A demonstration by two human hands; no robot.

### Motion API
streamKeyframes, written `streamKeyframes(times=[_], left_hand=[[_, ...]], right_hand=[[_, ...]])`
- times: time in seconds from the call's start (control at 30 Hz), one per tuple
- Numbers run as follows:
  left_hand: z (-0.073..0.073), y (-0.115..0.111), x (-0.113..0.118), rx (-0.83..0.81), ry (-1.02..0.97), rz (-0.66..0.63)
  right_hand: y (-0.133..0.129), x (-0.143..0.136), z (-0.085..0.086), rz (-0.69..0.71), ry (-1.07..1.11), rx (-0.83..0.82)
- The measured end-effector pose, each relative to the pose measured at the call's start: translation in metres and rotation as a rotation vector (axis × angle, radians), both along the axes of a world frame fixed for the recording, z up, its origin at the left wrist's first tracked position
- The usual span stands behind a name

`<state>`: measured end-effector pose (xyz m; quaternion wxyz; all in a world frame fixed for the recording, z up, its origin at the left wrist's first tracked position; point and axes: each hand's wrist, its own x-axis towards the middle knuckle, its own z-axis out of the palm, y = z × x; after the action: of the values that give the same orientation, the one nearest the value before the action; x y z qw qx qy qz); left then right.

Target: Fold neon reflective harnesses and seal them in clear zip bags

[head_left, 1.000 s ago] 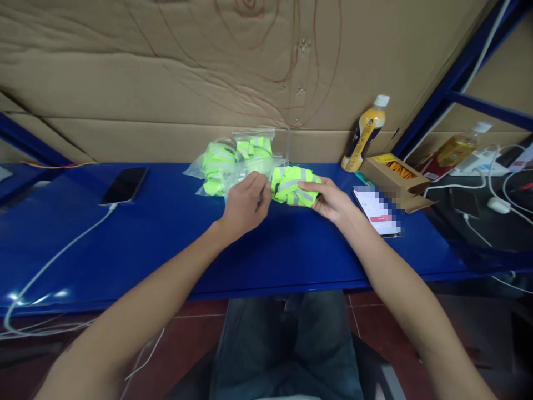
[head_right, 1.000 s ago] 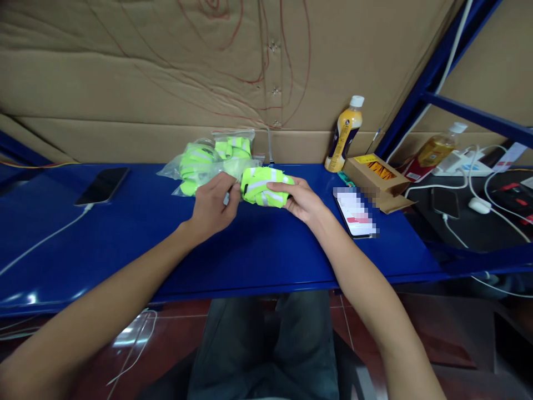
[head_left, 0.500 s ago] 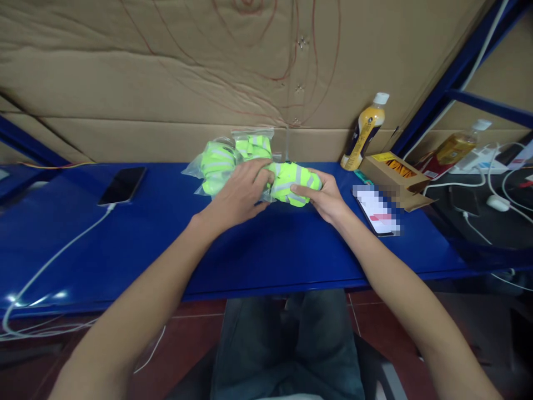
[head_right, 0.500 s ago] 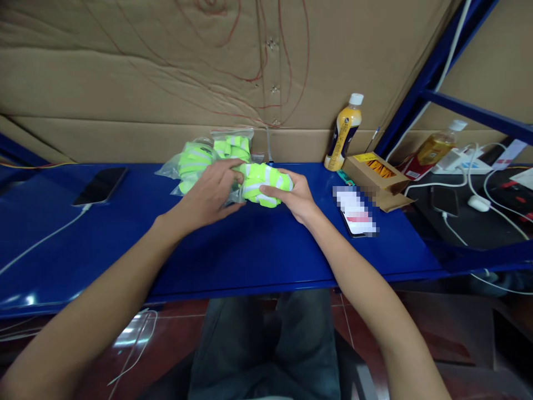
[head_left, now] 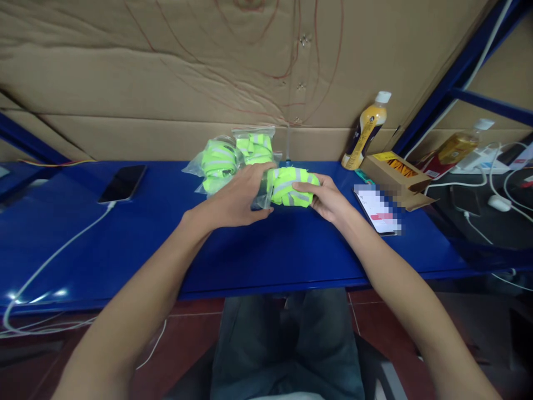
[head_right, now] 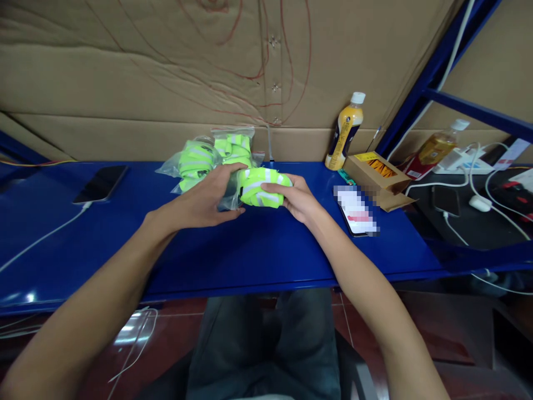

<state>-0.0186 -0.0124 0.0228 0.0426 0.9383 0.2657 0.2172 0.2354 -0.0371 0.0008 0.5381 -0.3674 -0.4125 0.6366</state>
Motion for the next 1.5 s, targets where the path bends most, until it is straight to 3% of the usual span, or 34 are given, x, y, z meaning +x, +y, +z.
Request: streamKeyframes(times=[0.17,0.3,0.57,0.73,0.87,1.03,1.2,1.5], left_hand=[[0.0,-0.009,0.008,0.054,0.008,0.007],[-0.006,-0.008,0.011,-0.005,-0.039,0.054],[-0.021,0.001,0.018,0.086,0.016,0.061],[-0.019,-0.005,0.018,0.091,0.04,-0.002],[-0.023,-0.003,0.019,0.127,-0.006,0.022],[-0.022,-0.002,0.021,0.187,-0.063,0.151],[-0.021,-0.006,0.023,0.238,0.051,0.136],[-0.027,-0.017,0.037,0.329,0.088,0.143]], right_hand=[[0.004,0.005,0.004,-0.003,0.015,-0.115],[-0.001,0.003,0.005,-0.009,-0.019,-0.009],[-0.004,-0.001,-0.005,0.008,-0.325,0.274],[-0.008,0.0,0.001,0.092,-0.457,0.285],[-0.007,0.0,0.001,0.011,-0.618,0.367],[-0.005,-0.002,-0.002,0.014,-0.474,0.359],[-0.007,-0.007,-0.001,-0.043,-0.559,0.453],[-0.014,-0.025,-0.01,-0.089,-0.766,0.538]])
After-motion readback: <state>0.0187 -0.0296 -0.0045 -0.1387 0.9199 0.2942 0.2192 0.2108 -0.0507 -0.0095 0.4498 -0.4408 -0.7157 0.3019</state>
